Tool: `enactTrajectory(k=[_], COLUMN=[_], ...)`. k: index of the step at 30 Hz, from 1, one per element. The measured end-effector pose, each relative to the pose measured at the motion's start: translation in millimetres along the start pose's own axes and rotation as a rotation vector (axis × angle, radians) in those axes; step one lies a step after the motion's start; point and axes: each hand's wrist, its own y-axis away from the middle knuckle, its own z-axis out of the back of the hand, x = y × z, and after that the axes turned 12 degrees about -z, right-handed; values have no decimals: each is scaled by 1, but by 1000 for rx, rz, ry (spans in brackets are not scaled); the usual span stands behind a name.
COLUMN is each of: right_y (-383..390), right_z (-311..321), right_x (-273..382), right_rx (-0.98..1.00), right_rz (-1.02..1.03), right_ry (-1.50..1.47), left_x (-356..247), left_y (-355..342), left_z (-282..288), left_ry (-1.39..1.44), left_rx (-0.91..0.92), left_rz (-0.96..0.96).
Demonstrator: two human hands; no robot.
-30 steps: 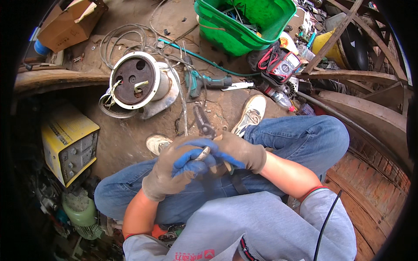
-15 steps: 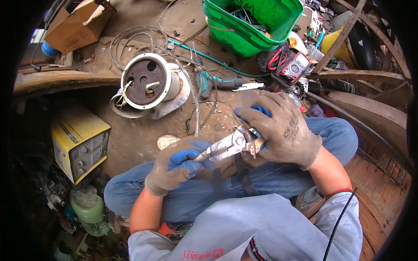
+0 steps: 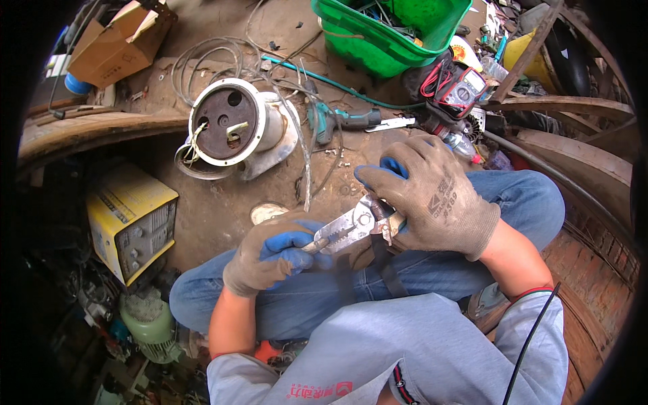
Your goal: The person sits on the floor and uses pliers to strip insulation from wires connected to a disassembled electric motor. They then insert the stripped wire ends into a small black connector and secure them.
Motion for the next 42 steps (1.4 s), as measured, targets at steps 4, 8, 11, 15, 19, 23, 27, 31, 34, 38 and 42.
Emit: enactTrajectory(k=[4,8,11,15,19,23,27,31,34,38,42], right_y=[2,3,4,6,9,8,7,7,-5,-11,-16], right_z=[-3,0,-3,-5,-14,-16,-22,-27,-37,-45,-56], right_x=[0,5,6,5,1,-1,-5,-9,-5,-13,-17], right_rx=[7,-14,-14,42,113,159,98,24,-119,-238,-244], right_rz=[0,-13,-23,-56,-53,-32,-46,-16,63,25,-85], right_ry=[3,26,46,57,18,-59,-80,4,33,33,27], left_x=[5,-5,-1,-5,-3,-1,-15,-60,-33,6,17], left_y=[-2,-1,-4,-6,-7,-4,-16,-27,-22,-34,-51], left_z=[2,3,5,4,10,9,0,-18,-35,-39,-51], left_ry=[-94,-14,-85,-137,-125,-146,-276,-643,-810,-722,-526], left_rx=[8,1,24,20,72,44,-4,11,-164,-378,-524], left_rz=[-134,2,-105,-101,-75,-114,-175,23,26,-66,-90])
